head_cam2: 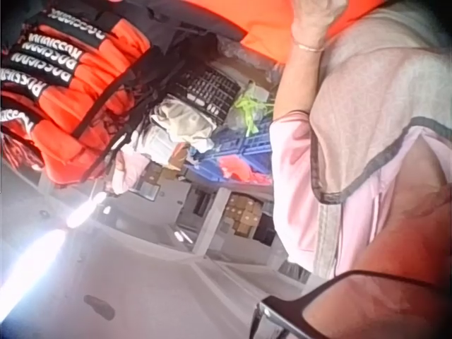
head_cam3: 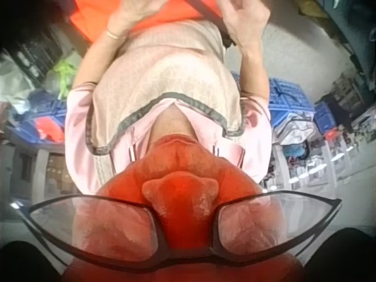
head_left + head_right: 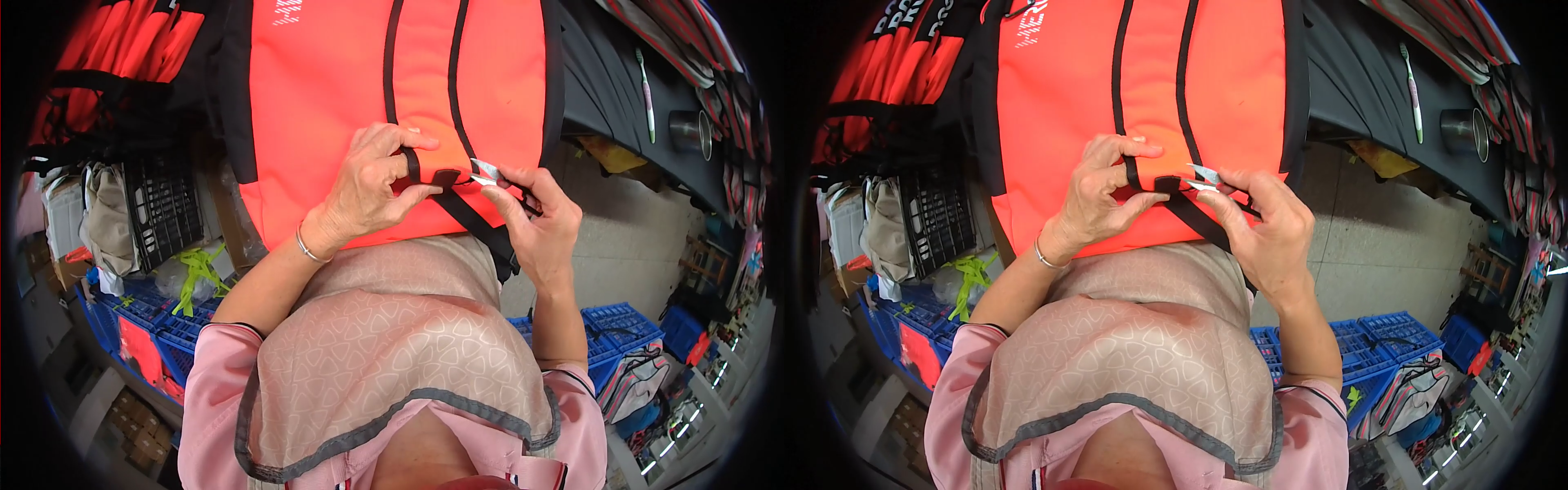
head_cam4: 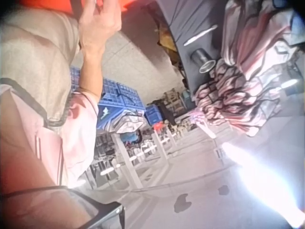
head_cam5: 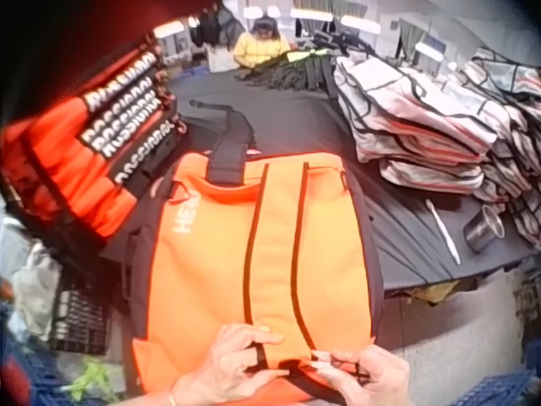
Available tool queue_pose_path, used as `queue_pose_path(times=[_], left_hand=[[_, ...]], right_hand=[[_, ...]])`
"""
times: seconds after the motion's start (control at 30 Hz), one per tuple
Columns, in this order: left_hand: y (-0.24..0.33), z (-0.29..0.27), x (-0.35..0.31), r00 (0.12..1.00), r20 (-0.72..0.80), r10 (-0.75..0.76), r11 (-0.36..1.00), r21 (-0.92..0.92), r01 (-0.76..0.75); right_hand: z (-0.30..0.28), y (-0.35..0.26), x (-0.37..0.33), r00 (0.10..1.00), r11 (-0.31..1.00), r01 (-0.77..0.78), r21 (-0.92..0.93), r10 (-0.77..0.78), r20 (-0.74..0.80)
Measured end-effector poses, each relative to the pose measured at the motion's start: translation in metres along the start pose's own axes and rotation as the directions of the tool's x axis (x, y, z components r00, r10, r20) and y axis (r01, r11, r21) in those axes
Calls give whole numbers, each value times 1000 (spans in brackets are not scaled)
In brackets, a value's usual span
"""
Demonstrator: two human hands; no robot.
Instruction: Checking and packing neon-colored backpacks in a manufacturing facility.
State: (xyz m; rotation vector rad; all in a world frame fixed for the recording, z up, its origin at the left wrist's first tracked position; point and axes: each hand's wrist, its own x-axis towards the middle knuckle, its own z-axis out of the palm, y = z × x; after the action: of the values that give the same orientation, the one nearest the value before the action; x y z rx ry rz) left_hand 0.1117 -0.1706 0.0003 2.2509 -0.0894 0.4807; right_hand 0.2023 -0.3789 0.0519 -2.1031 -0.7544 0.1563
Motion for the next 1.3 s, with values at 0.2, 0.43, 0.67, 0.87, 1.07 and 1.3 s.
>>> queue_pose_path(times=[0.2, 0.43, 0.67, 0.87, 1.07, 1.3], left_hand=[[2, 0, -1, 1000, 7, -28, 999, -18, 28], [1, 2, -2, 999, 0, -33, 999, -24, 33], [1, 2, -1, 999, -3, -36, 999, -16, 36], [9, -6, 8, 995, 23, -95, 992, -86, 97], [16, -18, 22, 962, 155, -223, 955, -165, 248], [19, -17, 28, 951, 163, -263, 916, -268, 299]], right_hand=[[4, -4, 0, 952, 902, 291, -318, -306, 2], [8, -5, 0, 940, 870, 321, -374, -342, 11], [9, -3, 2, 929, 845, 347, -407, -369, 26], [13, 0, 10, 892, 816, 395, -422, -451, -37], [7, 4, 17, 987, 993, 114, 23, -111, -113], [11, 3, 11, 996, 945, 31, 325, -2, -89]])
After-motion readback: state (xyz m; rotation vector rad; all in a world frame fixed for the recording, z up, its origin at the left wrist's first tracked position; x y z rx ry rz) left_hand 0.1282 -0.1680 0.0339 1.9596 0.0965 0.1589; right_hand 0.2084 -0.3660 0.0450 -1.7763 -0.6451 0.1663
